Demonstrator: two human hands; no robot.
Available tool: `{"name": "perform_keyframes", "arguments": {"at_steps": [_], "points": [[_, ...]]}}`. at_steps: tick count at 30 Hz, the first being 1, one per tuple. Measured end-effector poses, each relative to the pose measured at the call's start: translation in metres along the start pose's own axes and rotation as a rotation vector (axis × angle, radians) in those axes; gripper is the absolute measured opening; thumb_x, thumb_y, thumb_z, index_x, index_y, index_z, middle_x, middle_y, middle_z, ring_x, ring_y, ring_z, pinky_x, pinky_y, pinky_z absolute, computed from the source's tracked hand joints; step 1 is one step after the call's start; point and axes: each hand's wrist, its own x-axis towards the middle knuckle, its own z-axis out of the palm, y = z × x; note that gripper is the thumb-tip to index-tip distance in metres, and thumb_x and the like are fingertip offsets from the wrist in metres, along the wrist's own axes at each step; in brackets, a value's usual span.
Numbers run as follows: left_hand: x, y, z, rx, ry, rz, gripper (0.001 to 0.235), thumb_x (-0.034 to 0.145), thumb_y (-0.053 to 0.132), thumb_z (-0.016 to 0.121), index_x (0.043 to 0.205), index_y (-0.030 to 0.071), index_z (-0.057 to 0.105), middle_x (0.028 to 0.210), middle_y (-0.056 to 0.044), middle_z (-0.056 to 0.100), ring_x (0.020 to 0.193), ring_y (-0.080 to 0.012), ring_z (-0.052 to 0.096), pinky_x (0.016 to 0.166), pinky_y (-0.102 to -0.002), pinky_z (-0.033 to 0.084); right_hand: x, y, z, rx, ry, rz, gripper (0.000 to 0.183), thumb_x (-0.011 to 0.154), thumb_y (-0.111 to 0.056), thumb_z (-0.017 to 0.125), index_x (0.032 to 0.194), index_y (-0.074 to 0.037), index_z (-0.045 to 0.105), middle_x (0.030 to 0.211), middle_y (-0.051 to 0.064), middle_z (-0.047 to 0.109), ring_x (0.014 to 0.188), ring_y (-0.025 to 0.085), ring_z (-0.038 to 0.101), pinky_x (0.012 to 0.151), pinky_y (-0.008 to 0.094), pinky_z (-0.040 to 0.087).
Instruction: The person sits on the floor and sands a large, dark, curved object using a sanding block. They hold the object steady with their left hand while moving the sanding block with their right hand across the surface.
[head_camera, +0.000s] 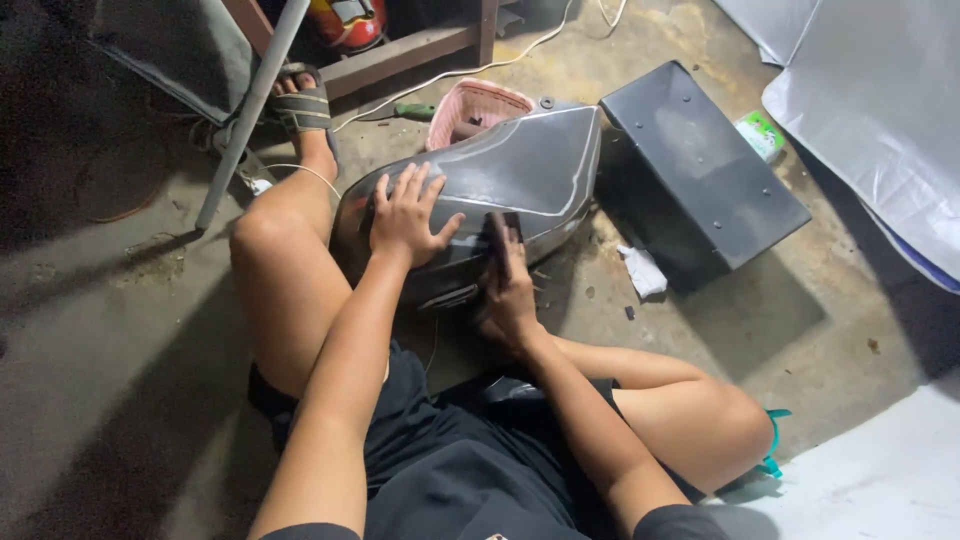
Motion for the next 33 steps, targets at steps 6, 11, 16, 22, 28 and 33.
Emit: {"name": "perform_keyframes", "arguments": {"at_steps": [6,11,16,22,28,33], "points": [[-0.001,0.003,-0.008,-0.024,-0.02,-0.012,0.073,0.093,0.071,0.047,0.146,0.02,0.055,0.153,-0.013,0.051,0.147,-0.0307,0.042,0.119,-0.061,0.022,0.011,0.109,-0.005,-0.07,0.274,0.451,0.032,0.1,-0.036,0.064,0.122,-0.014,0.074,0.082,0.016,0.075,0.09,0.034,0.074,0.068,0.044,0.055],[0.0,0.004,-0.007,-0.023,-0.031,-0.017,0.073,0.094,0.07,0.047,0.146,0.021,0.055,0.153,-0.014,0.051,0.148,-0.0308,0.041,0.119,-0.062,0.022,0.031,-0.03,-0.019,0.026,0.166,0.045,0.045,0.096,-0.003,0.06,0.138,0.01,0.053,0.119,0.033,0.06,0.112,0.047,0.06,0.097,0.051,0.045],[0.0,0.002,-0.009,-0.02,-0.05,-0.019,0.073,0.093,0.071,0.047,0.146,0.021,0.054,0.154,-0.013,0.05,0.148,-0.0302,0.04,0.12,-0.061,0.021,0.028,0.056,-0.011,0.066,0.071,0.017,0.051,0.1,-0.002,0.054,0.151,-0.003,0.049,0.149,0.026,0.053,0.139,0.043,0.047,0.121,0.048,0.034],[0.001,0.002,-0.007,-0.037,-0.036,-0.012,0.074,0.093,0.072,0.047,0.146,0.02,0.054,0.154,-0.014,0.049,0.148,-0.0309,0.04,0.12,-0.062,0.021,0.029,0.003,-0.017,-0.043,0.221,0.126,0.049,0.101,-0.013,0.055,0.15,-0.005,0.05,0.138,0.032,0.059,0.122,0.05,0.059,0.102,0.055,0.051],[-0.001,-0.002,-0.005,-0.057,-0.018,-0.011,0.074,0.092,0.072,0.048,0.145,0.019,0.056,0.152,-0.014,0.051,0.147,-0.0317,0.042,0.12,-0.062,0.022,0.03,0.069,-0.015,0.019,0.014,-0.032,0.062,0.093,0.004,0.049,0.154,-0.004,0.045,0.157,0.02,0.046,0.147,0.039,0.038,0.126,0.045,0.026],[0.003,-0.007,0.0,-0.267,0.084,-0.083,0.071,0.09,0.072,0.053,0.147,0.028,0.052,0.153,-0.005,0.05,0.145,-0.025,0.045,0.121,-0.059,0.024,0.031,0.027,-0.025,-0.06,0.148,0.031,0.054,0.099,-0.004,0.053,0.152,-0.002,0.047,0.147,0.027,0.055,0.138,0.042,0.048,0.119,0.046,0.034]]}}
